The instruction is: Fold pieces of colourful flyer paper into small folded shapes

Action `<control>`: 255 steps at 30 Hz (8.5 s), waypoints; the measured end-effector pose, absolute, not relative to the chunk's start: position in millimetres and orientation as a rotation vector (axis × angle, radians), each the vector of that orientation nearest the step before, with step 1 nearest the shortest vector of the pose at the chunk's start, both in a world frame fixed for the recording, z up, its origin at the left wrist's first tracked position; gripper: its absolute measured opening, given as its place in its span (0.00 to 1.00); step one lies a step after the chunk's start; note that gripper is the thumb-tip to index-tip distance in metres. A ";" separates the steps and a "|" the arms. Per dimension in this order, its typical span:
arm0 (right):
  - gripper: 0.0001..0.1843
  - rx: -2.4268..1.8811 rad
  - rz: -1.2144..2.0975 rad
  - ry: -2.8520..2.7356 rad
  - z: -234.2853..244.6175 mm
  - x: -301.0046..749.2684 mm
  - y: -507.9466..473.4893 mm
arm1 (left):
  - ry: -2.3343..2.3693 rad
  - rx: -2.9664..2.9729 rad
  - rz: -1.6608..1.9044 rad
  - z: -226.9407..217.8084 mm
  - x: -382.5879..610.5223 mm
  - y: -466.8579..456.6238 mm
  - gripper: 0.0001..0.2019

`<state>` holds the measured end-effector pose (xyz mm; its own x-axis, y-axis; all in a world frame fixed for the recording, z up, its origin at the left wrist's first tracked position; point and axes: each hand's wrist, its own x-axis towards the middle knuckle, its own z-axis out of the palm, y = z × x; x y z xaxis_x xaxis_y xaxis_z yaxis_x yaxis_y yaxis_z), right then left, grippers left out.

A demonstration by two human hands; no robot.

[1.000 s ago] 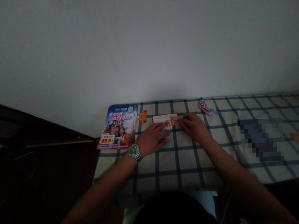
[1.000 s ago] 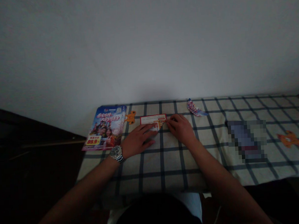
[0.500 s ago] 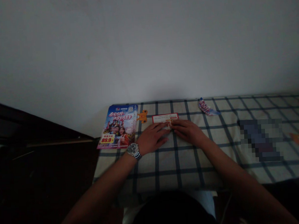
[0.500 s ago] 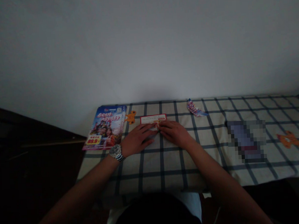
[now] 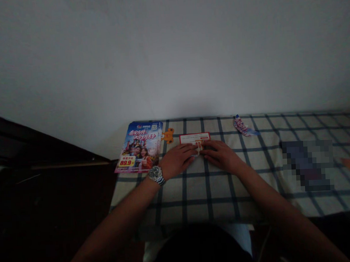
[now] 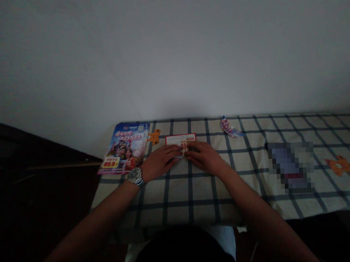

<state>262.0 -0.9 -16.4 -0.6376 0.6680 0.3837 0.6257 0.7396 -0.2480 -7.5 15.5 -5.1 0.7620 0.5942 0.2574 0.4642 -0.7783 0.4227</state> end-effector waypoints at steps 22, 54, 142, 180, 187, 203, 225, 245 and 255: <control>0.14 -0.943 0.134 -2.611 -5.0 262.9 -3.8 | 0.835 2.650 0.544 -5.8 -6.6 13.8 0.15; 0.18 -1.206 0.107 -2.354 -17.1 274.2 2.0 | 0.833 2.717 0.529 -5.1 -6.8 10.3 0.16; 0.17 -1.300 0.018 -2.262 -15.9 273.9 3.5 | 0.832 2.686 0.567 -10.5 -7.4 11.6 0.15; 0.21 -0.978 0.254 -2.428 -20.9 257.6 0.5 | 0.913 2.779 0.552 -4.5 -16.1 15.5 0.20; 0.22 -0.966 0.287 -2.419 -22.6 258.5 0.4 | 0.907 2.808 0.530 -7.1 -17.1 17.3 0.15; 0.19 -0.975 0.239 -2.452 -22.0 258.3 0.4 | 0.893 2.799 0.567 -0.7 -19.5 19.4 0.16; 0.16 -0.962 0.185 -2.560 -11.7 258.1 -6.1 | 0.827 2.815 0.564 -3.8 -21.2 21.8 0.13; 0.16 -0.930 0.165 -2.575 -12.9 256.7 -7.9 | 0.875 2.845 0.477 -3.4 -15.7 21.5 0.07; 0.15 -0.948 0.153 -2.572 -12.6 254.6 -9.6 | 0.934 2.810 0.514 -5.1 -11.6 20.3 0.08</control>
